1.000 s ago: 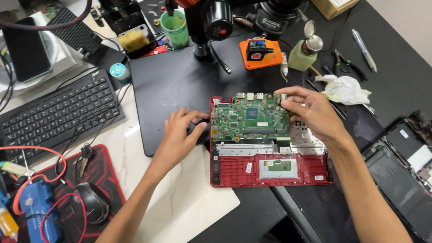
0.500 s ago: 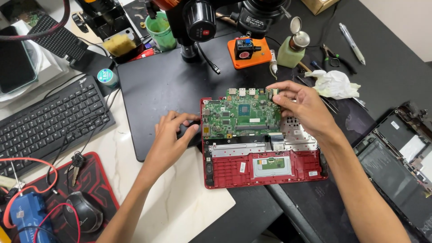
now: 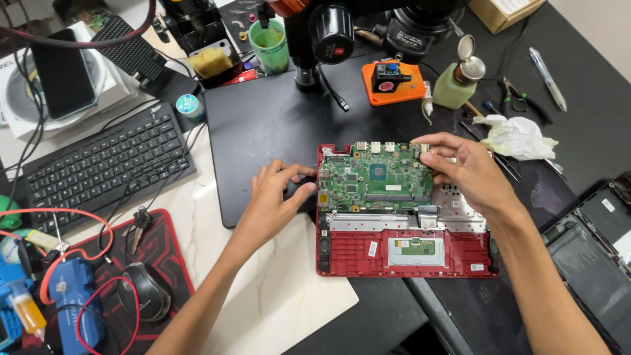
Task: The person handles a disassembled red laptop, adjusting the motherboard and then flipping the chassis to access the underside. They use a screwdriver to manipulate components and a cloth to wipe the surface of the laptop casing.
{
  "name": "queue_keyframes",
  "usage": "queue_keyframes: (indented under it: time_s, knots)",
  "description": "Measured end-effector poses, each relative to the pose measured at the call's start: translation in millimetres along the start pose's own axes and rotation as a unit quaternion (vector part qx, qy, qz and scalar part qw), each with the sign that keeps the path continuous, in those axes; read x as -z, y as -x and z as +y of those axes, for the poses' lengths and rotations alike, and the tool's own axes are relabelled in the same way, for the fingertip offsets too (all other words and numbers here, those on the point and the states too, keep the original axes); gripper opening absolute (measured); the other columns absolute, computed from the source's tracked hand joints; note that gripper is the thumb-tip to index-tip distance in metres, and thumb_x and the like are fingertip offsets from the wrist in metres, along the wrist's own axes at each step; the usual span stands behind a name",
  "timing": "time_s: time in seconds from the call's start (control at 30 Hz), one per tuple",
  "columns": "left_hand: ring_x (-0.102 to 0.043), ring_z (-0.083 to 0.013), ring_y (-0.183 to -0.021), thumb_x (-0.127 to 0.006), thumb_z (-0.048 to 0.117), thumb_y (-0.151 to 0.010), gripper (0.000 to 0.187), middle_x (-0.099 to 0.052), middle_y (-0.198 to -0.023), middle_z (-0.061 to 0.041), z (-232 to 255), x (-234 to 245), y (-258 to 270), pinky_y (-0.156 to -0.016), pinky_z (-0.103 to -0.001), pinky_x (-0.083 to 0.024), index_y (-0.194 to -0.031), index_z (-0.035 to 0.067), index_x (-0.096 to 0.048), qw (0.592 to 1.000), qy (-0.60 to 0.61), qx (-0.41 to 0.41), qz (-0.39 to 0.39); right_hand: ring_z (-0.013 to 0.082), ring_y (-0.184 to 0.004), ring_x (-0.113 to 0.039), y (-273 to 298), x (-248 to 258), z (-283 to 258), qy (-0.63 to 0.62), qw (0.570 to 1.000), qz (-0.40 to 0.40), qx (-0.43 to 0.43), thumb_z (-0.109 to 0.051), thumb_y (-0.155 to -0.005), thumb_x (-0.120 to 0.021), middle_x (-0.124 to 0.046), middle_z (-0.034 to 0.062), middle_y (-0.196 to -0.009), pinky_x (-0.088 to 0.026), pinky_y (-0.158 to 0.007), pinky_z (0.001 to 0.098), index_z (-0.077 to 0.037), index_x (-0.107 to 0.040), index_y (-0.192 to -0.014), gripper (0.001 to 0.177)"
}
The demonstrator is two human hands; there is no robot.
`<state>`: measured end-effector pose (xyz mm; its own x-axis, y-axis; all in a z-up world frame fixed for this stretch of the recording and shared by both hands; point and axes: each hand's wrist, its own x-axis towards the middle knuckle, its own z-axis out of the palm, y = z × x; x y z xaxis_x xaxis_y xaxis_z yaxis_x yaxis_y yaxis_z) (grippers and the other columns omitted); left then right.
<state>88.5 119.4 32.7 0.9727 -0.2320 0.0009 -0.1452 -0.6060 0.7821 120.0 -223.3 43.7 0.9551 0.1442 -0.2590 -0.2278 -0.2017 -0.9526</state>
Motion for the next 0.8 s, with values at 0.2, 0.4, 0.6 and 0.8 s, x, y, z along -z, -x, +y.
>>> queue_keyframes:
  time_s: [0.2,0.4,0.6,0.8]
  knots:
    - [-0.050,-0.0215,-0.101,-0.076,0.036,-0.086,0.035,-0.058,-0.097,-0.005,2.7,-0.9,0.4,-0.094,-0.038,-0.035,-0.116,0.017,-0.076,1.000,-0.008,-0.011,0.008,0.0039,-0.082,-0.062,-0.4,0.5,2.9,0.014,1.000,0.011,0.005,-0.021,-0.096,-0.068,-0.073,-0.0015,-0.097,-0.049,-0.070,0.0212,-0.008,-0.071,-0.125,0.032]
    - [-0.048,-0.0241,-0.102,-0.081,0.039,-0.080,0.043,-0.055,-0.100,-0.006,9.9,-8.0,3.3,-0.094,-0.039,-0.035,-0.115,0.016,-0.073,0.999,-0.035,0.004,0.034,0.0051,-0.078,-0.064,7.5,-7.5,-13.1,0.070,0.997,0.032,0.014,-0.021,-0.095,-0.067,-0.074,0.0021,-0.091,-0.052,-0.066,0.0242,-0.007,-0.069,-0.125,0.034]
    - [-0.048,-0.0241,-0.102,-0.080,0.038,-0.081,0.042,-0.054,-0.101,-0.006,9.5,-9.9,5.4,-0.093,-0.040,-0.035,-0.115,0.014,-0.072,0.998,-0.043,-0.005,0.047,0.0072,-0.075,-0.064,10.4,-10.0,-14.1,0.179,0.979,0.068,0.076,-0.019,-0.093,-0.070,-0.073,0.0019,-0.089,-0.054,-0.062,0.0267,-0.006,-0.070,-0.122,0.032]
    - [-0.048,-0.0236,-0.102,-0.080,0.037,-0.082,0.042,-0.054,-0.102,-0.006,9.9,-9.6,6.4,-0.093,-0.039,-0.034,-0.116,0.014,-0.071,0.998,-0.044,-0.012,0.046,0.0159,-0.076,-0.070,23.8,-18.6,-33.3,0.314,0.933,0.117,0.128,-0.019,-0.091,-0.074,-0.067,0.0088,-0.095,-0.056,-0.067,0.0305,-0.010,-0.074,-0.118,0.029]
